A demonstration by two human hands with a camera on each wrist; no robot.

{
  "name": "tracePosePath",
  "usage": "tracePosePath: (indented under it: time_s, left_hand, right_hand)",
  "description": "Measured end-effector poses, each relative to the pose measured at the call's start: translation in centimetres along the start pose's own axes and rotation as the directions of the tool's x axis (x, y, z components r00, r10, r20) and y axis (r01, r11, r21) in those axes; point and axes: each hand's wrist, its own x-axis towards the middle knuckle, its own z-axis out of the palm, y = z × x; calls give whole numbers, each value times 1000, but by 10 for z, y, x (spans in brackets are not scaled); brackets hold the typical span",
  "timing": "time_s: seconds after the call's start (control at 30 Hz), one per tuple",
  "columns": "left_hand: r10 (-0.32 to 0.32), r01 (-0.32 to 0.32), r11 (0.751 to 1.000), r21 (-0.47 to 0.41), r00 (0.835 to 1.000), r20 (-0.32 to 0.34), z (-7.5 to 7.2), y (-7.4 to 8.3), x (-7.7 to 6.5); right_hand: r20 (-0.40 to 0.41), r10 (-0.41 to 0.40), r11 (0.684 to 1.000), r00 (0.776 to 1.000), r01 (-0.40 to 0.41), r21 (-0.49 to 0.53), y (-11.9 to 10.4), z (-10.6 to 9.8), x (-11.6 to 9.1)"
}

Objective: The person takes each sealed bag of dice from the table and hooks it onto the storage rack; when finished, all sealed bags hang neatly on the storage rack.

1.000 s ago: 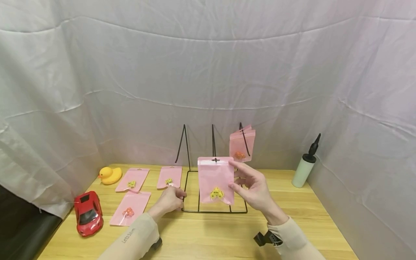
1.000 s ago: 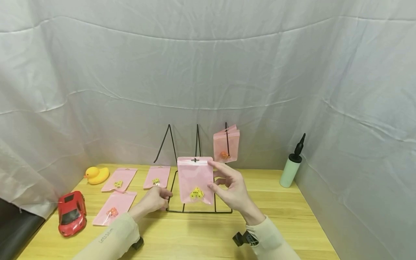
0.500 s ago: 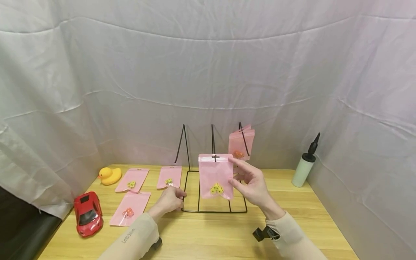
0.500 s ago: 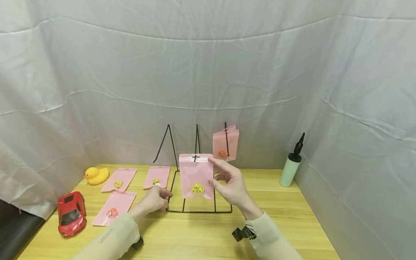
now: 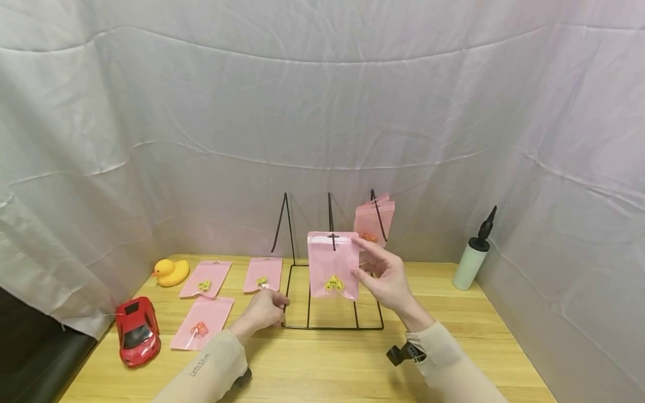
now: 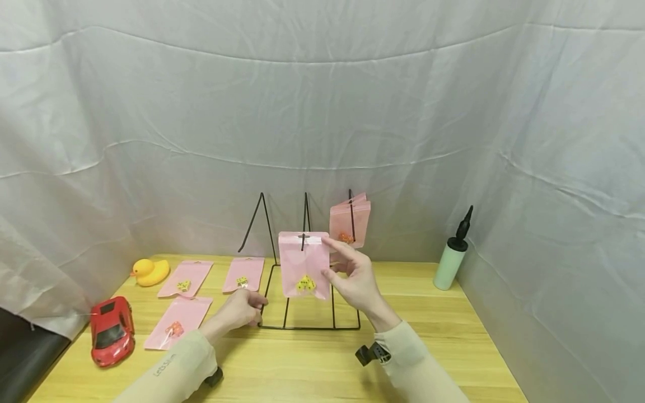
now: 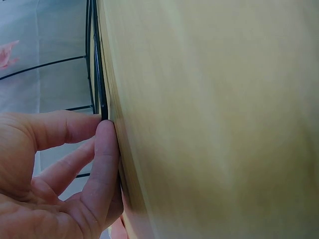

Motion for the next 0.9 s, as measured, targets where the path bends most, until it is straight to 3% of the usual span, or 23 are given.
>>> tracePosePath:
  time_s: [0.23,0.57,0.9]
  left_hand:
    - [6,-5,1000,-4,1000,6,0,0,0]
    - [-1,2,1000,-25,1000,8,1,0,0]
    - [-3,3,1000,-19,1000,8,0,0,1]
  right_hand:
    - [-33,-5,1000,999,5,-13,8,2,6]
    - [-81,-78,997,994,75,-37,23,2,15]
    - [-136,-63,997,989,55,-61,32,6,26]
